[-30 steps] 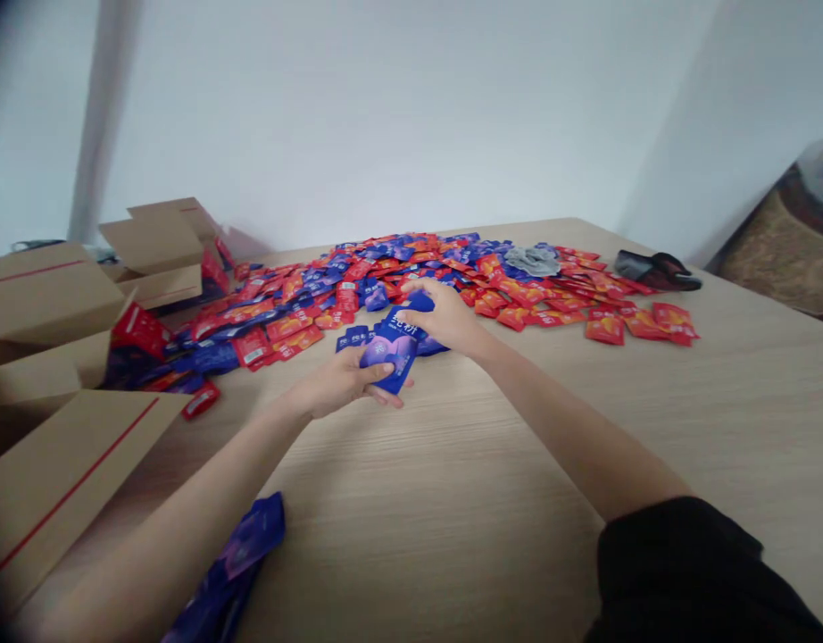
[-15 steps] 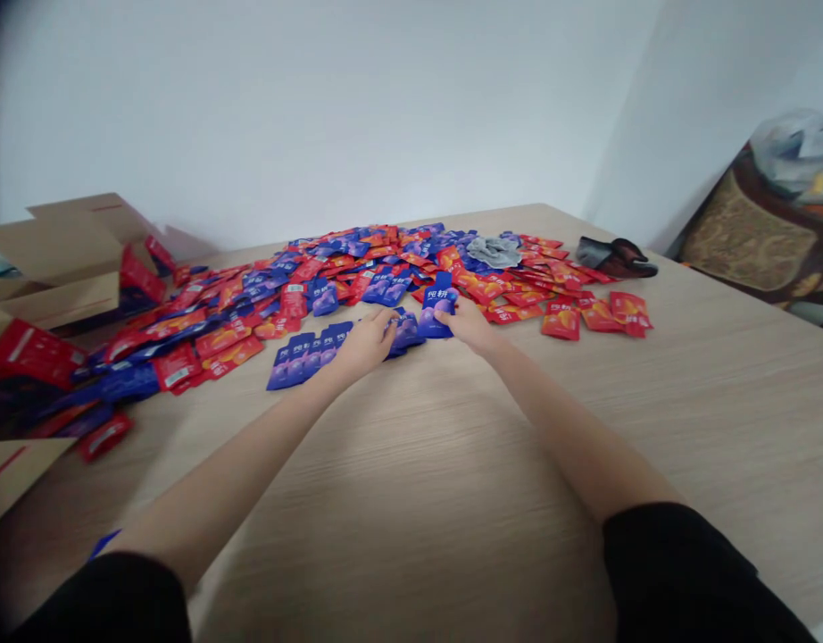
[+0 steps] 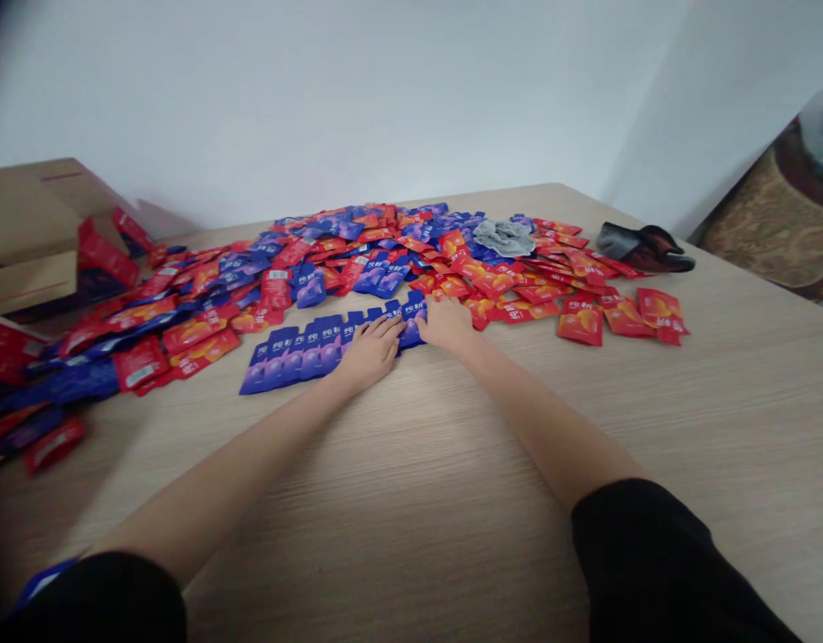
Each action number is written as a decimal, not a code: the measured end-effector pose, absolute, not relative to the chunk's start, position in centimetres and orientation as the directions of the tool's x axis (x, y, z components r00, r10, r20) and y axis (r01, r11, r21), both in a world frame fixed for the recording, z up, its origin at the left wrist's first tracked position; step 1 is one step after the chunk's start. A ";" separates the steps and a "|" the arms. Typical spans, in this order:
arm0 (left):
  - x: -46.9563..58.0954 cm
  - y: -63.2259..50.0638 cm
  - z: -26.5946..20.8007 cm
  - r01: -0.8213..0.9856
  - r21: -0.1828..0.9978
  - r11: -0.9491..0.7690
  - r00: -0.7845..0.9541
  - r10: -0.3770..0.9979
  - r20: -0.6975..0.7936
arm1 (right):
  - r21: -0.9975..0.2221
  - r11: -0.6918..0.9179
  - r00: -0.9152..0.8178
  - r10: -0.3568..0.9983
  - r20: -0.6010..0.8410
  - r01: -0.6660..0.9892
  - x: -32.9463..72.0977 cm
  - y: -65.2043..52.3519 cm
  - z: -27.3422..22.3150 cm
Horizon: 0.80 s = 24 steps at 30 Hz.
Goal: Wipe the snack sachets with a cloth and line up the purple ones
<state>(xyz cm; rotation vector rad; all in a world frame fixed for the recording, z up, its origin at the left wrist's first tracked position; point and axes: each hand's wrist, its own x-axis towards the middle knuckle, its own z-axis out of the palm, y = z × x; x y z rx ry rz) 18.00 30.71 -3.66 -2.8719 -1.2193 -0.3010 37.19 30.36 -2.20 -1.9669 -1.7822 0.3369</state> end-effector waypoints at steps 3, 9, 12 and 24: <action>17.9 30.5 -3.6 0.703 0.059 -0.709 0.683 0.695 0.225 | -0.226 0.081 -0.036 0.980 0.197 0.971 36.8 30.0 -3.0; 17.7 30.2 -3.2 0.709 -0.044 -0.704 0.692 0.683 0.234 | -0.200 0.152 -0.115 0.976 0.187 0.968 36.2 29.9 -3.9; 17.5 30.1 -3.1 0.717 -0.042 -0.695 0.684 0.692 0.230 | -0.159 0.159 -0.102 0.942 0.320 0.974 37.7 29.9 -3.2; 17.2 30.0 -3.3 0.716 0.005 -0.698 0.675 0.693 0.253 | -0.169 -0.031 0.059 0.985 0.161 0.985 41.7 37.8 -5.1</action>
